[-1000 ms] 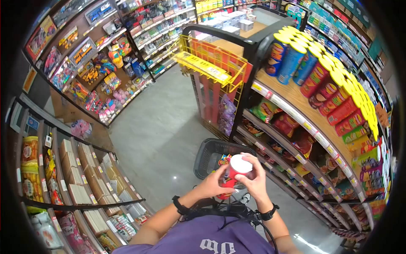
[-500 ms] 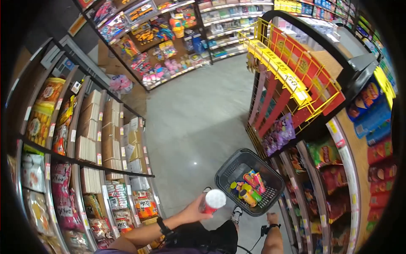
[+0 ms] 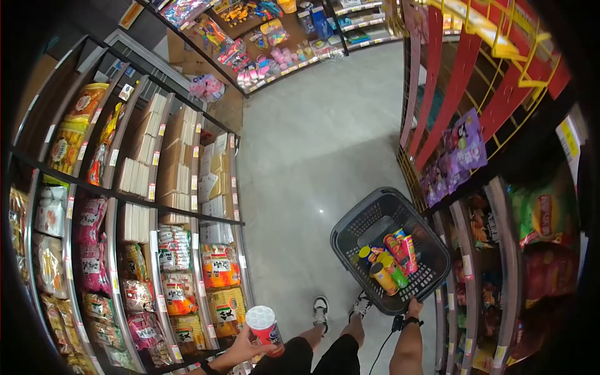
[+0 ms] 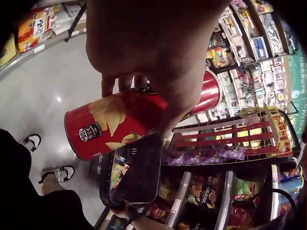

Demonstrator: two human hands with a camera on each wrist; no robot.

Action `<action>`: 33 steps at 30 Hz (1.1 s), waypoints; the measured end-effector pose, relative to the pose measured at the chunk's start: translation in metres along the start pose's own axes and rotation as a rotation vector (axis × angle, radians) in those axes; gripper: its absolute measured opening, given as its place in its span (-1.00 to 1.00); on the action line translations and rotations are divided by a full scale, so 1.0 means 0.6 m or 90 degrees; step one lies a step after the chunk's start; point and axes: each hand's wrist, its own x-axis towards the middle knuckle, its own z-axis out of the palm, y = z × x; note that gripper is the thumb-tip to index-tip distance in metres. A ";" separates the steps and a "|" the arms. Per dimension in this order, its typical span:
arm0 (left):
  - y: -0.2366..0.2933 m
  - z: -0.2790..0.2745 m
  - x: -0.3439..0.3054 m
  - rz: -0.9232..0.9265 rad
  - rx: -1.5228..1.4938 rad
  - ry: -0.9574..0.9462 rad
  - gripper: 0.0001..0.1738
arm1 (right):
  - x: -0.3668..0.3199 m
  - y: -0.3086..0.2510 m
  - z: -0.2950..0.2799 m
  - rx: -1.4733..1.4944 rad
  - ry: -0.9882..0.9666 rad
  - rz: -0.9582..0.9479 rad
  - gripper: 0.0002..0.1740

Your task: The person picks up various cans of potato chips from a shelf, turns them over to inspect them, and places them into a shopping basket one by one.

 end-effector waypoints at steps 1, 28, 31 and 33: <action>-0.015 -0.002 -0.005 -0.013 0.003 0.001 0.13 | 0.013 0.007 -0.003 -0.119 0.019 -0.084 -0.26; -0.436 0.181 -0.413 -0.049 0.016 -0.057 -0.08 | 0.012 0.628 -0.512 0.061 0.048 0.088 -0.17; -0.467 0.223 -0.448 -0.008 0.013 -0.055 -0.06 | -0.027 0.661 -0.577 0.082 0.107 0.150 -0.14; -0.480 0.235 -0.473 -0.013 0.052 -0.101 -0.03 | -0.031 0.695 -0.623 0.128 0.101 0.198 -0.17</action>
